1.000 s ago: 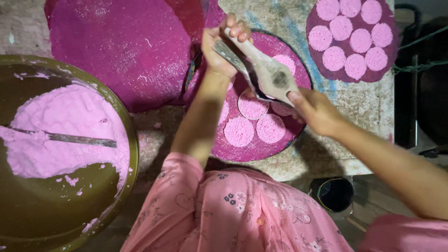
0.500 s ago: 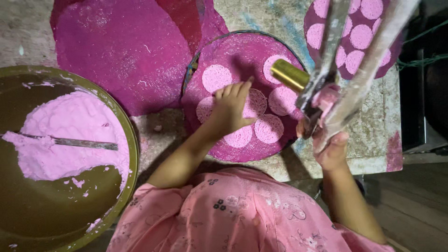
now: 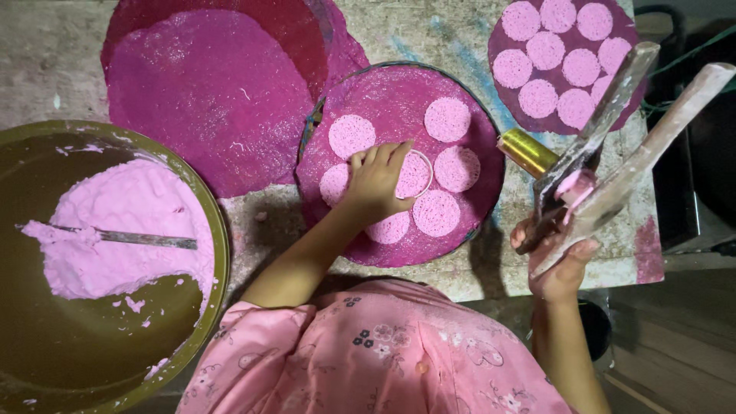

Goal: The person fills a hand-held extruder press with pink paste from a large bowl, then squeezes the tool to deposit round pink foam discs onto mesh trays, repeating the cycle and occasionally wiping the tool or arranging finished discs on the trays.

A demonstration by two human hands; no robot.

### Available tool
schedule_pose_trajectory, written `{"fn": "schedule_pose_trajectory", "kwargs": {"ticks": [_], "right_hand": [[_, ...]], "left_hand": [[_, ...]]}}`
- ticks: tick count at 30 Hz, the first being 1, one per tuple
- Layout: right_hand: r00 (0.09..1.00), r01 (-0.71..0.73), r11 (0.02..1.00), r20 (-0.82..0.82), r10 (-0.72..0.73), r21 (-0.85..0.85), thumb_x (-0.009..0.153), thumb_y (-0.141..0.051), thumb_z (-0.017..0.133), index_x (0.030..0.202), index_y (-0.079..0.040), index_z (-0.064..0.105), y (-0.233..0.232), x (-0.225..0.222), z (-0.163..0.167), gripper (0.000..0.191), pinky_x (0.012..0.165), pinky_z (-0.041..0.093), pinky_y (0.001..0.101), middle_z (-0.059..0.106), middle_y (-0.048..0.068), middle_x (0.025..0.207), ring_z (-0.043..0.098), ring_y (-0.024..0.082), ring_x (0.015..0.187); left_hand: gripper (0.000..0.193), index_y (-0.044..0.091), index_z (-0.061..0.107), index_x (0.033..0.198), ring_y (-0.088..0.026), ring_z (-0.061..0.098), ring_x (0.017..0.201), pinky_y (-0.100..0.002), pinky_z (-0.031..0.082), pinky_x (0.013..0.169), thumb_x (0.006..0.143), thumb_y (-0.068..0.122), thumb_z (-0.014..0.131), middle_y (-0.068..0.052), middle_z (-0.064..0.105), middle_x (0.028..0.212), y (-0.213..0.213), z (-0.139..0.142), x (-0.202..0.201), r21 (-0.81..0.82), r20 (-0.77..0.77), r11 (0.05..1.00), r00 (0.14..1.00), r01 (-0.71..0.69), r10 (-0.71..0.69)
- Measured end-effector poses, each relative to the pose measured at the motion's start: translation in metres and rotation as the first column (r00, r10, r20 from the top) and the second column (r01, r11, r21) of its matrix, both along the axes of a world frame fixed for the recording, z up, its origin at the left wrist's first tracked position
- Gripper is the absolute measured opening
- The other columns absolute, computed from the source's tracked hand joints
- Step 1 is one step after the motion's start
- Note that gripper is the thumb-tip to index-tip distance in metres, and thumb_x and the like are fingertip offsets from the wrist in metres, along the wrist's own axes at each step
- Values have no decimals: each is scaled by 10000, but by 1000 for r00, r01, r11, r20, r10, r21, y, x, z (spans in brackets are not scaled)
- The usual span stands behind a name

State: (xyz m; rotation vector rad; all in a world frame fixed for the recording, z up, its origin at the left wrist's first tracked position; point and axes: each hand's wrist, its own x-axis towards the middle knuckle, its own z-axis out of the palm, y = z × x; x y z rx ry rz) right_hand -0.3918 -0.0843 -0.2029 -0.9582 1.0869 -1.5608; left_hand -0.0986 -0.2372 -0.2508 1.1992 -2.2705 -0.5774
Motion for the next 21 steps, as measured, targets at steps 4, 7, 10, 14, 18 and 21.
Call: {"fn": "schedule_pose_trajectory", "kwargs": {"ticks": [4,7,10,14,18,21], "right_hand": [[999,24,999,-27,-24,20,878,-873,545,1376,-127,452,3,-4,2,902,801,458,433,520,79,1112,536,245,920],[997,46,999,-56,-47,-14,880,-862,550,1387,-143,454,6,-8,3,885,805,459,431,530,79,1126,537,237,926],[994,98,994,-48,-101,-47,909,-839,559,1370,-156,456,8,-12,0,831,785,456,423,519,49,1122,524,217,906],[993,121,989,8,-120,-88,984,-803,561,1257,-147,470,12,-16,-5,717,771,466,425,486,20,1021,532,222,871],[990,127,988,-55,-132,-94,943,-817,528,1384,-167,492,17,-16,-4,786,779,453,417,529,36,1123,533,224,897],[986,151,985,-65,-157,-79,955,-829,493,1391,-154,486,20,-11,-1,803,771,456,417,535,51,1069,551,236,884]], "left_hand": [[1109,103,325,1568,-322,475,1299,-543,280,1099,683,446,898,-150,515,1401,-24,33,3,233,143,973,989,-2,-33],[1168,90,281,1567,-351,415,1342,-582,232,1072,648,432,916,-201,479,1421,-53,59,5,214,163,977,986,8,-44],[1140,105,314,1577,-321,452,1366,-540,264,1136,662,464,891,-166,512,1451,-82,75,2,142,197,990,980,9,-37],[1060,84,359,1517,-336,422,1384,-524,307,1100,714,544,875,-169,458,1513,-129,82,5,92,204,990,975,-105,84],[487,159,573,1464,-356,624,1262,-471,465,1062,997,280,641,-175,659,1374,-150,76,42,299,83,943,989,-146,126],[416,200,637,1385,-289,621,1255,-381,465,1082,987,92,584,-116,684,1369,-139,66,61,672,-378,740,877,39,297]]}}
